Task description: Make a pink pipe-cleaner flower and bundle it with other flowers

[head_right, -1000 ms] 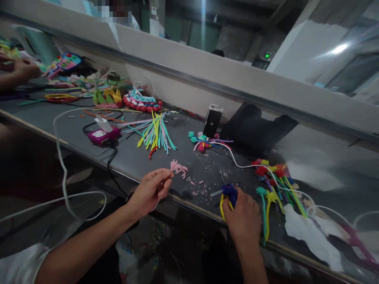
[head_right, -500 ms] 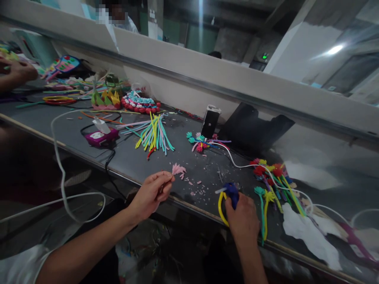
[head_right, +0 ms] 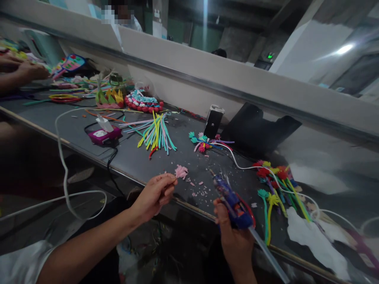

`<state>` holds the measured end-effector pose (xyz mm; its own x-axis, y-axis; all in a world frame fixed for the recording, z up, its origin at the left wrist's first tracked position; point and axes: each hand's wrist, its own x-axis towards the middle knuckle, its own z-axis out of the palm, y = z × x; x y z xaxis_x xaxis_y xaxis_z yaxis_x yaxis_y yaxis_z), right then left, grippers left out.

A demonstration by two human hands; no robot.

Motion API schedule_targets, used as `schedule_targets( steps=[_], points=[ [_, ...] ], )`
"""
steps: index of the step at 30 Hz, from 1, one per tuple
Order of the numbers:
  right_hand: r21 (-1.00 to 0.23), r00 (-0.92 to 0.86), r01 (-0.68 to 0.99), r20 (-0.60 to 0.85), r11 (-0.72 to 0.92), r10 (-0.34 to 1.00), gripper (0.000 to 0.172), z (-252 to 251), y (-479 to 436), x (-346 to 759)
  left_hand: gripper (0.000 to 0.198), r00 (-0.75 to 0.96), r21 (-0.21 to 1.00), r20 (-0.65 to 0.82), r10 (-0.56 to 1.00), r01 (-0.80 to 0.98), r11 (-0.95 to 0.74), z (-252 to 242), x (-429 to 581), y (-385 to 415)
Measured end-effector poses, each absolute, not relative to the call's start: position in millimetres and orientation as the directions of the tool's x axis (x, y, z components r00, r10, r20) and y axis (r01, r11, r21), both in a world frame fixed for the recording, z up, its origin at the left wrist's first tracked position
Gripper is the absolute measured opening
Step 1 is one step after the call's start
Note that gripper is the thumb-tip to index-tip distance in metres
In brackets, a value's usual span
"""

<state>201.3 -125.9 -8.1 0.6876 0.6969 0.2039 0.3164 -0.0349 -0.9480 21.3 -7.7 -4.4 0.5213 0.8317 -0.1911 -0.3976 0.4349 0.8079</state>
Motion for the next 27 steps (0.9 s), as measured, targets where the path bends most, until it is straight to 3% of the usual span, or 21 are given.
schedule_targets(
  steps=[5,12,27],
  points=[
    [-0.879,0.523,0.476,0.276,-0.008,0.807,0.034,-11.0,-132.8,176.3,0.016,0.532,0.810,-0.194,0.824,-0.387,0.440,-4.8,21.4,-8.5],
    [-0.754,0.235,0.633,0.401,0.174,0.885,0.020,-7.3,-128.0,167.9,0.016,0.525,0.839,-0.198,0.828,-0.346,0.420,-2.9,21.5,-9.5],
    [-0.667,0.234,0.725,0.475,0.174,0.848,0.021,-10.8,-126.8,172.3,0.016,0.486,0.870,-0.200,0.851,-0.312,0.382,-2.6,23.4,-12.5]
  ],
)
